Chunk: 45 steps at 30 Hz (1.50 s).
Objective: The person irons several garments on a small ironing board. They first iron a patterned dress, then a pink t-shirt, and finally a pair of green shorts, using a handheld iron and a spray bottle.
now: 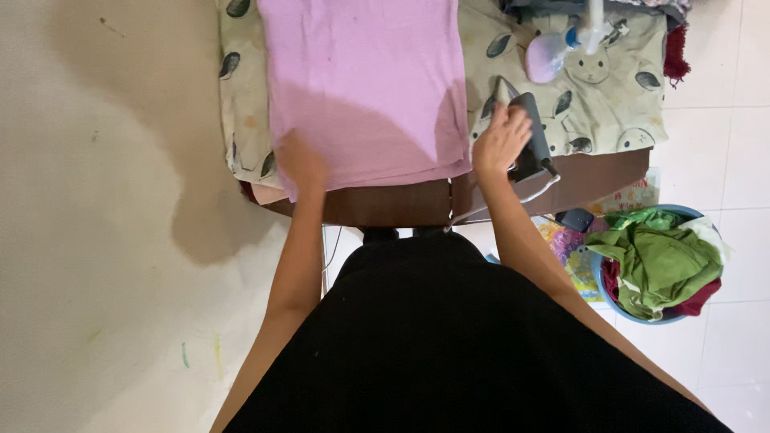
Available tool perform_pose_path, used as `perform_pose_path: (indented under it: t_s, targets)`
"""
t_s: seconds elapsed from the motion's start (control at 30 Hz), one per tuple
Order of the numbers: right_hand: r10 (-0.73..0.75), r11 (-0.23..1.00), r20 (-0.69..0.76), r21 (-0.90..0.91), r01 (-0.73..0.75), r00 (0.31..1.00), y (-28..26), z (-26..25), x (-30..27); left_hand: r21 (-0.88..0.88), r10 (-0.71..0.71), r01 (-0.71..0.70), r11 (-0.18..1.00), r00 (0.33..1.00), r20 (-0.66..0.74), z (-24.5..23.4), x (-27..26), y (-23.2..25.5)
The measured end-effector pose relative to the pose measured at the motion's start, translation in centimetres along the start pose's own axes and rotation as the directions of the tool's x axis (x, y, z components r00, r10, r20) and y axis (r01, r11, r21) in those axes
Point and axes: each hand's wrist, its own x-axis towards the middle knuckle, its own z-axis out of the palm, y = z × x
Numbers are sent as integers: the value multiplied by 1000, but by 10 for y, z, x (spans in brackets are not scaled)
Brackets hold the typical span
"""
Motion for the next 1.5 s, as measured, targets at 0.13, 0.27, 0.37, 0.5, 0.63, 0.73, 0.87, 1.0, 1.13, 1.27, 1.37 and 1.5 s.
perform_pose_path:
  t_s: [0.13,0.27,0.37,0.5,0.63,0.73,0.87,1.0,1.13,1.27,1.37,1.5]
  targets:
    - [137,987,-126,-67,-147,982,31,6,26,-294,581,-574,765,811,-69,51,-34,74]
    - [268,944,112,169,-284,957,51,12,43,-347,768,-734,584,638,-57,77,-74,142]
    - [90,922,111,366,-125,990,61,-3,42,-348,806,-766,541,590,-45,76,-82,163]
    - [-28,897,-51,440,47,998,18,-22,39,-436,695,-619,653,719,20,77,-41,142]
    - [-251,901,134,395,180,959,-64,-10,34,-165,403,-413,896,911,-91,62,-1,82]
    - [-418,886,80,258,386,905,-118,18,14,-119,322,-362,924,909,-265,35,14,47]
    - [-454,886,-58,76,457,889,-125,46,23,10,252,-253,967,955,-156,1,22,2]
    - [-224,967,-213,74,244,951,-118,53,91,25,265,-265,964,950,-168,1,35,-13]
    - [-58,981,-34,181,64,998,-120,37,150,-11,260,-267,964,947,-190,1,35,-13]
    - [-206,933,105,321,163,973,-129,26,134,-46,245,-258,965,951,-188,-5,35,-11]
    - [-537,824,168,317,471,827,-146,32,69,1,243,-246,969,958,-152,-7,36,-9]
    - [-469,879,343,89,468,814,-165,53,95,-4,262,-266,964,951,-164,-5,36,-11]
